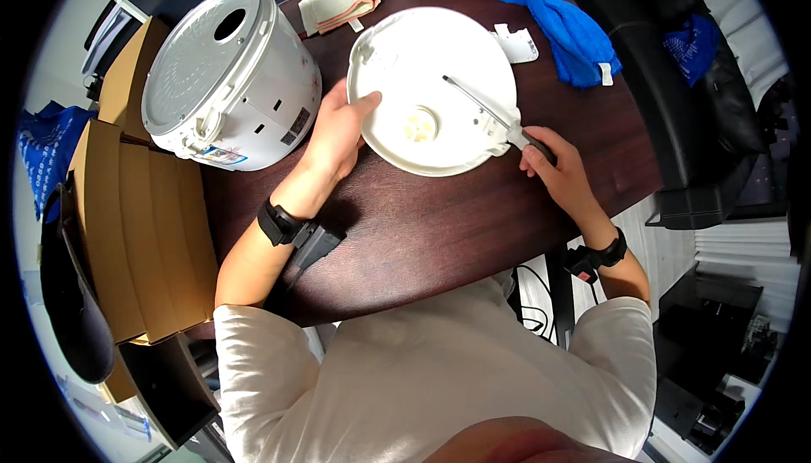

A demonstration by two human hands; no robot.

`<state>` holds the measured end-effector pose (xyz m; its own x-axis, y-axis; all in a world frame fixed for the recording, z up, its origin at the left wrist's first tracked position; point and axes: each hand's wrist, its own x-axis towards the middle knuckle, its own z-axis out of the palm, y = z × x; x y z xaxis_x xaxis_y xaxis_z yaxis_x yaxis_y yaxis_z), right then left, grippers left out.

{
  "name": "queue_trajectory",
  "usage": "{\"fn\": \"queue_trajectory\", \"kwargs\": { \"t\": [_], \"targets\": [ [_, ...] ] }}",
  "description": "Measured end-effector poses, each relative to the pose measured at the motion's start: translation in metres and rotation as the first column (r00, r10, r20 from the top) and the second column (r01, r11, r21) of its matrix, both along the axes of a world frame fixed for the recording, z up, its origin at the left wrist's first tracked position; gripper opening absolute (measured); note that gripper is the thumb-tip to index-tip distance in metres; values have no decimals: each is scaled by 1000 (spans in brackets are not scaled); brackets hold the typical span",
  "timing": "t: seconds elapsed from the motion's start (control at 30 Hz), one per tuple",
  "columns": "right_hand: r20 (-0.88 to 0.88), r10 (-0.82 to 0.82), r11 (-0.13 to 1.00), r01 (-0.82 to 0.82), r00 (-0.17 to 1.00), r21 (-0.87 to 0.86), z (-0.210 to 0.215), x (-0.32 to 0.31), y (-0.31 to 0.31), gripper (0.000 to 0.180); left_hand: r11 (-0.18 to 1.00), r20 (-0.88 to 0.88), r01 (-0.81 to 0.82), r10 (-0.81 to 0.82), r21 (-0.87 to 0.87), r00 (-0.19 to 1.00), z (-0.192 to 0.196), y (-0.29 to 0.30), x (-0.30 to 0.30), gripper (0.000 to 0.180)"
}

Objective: The person uses a screwdriver to remove screws from the underside of a white plastic appliance lid. They systematically loosen and remove multiple screws while holding the lid steady on a table.

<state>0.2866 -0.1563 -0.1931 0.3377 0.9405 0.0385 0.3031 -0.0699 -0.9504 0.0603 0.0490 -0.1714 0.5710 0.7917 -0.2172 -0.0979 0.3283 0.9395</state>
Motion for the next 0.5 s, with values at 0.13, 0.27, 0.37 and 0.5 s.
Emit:
{"fn": "queue_trajectory", "kwargs": {
  "t": [0.13,0.27,0.37,0.5],
  "targets": [
    [-68,-33,999,36,997,37,13,-4,9,24,961,66,-78,62,265,996,23,15,14,21],
    [-143,-49,998,53,988,24,16,-4,29,25,865,26,-109,110,490,994,38,48,19,21],
    [-159,-39,998,45,987,34,13,-7,48,26,780,30,-164,183,604,983,48,58,26,21],
    [-217,-71,996,80,973,33,7,-8,61,25,645,52,-224,276,731,960,48,69,34,19]
  ]
}}
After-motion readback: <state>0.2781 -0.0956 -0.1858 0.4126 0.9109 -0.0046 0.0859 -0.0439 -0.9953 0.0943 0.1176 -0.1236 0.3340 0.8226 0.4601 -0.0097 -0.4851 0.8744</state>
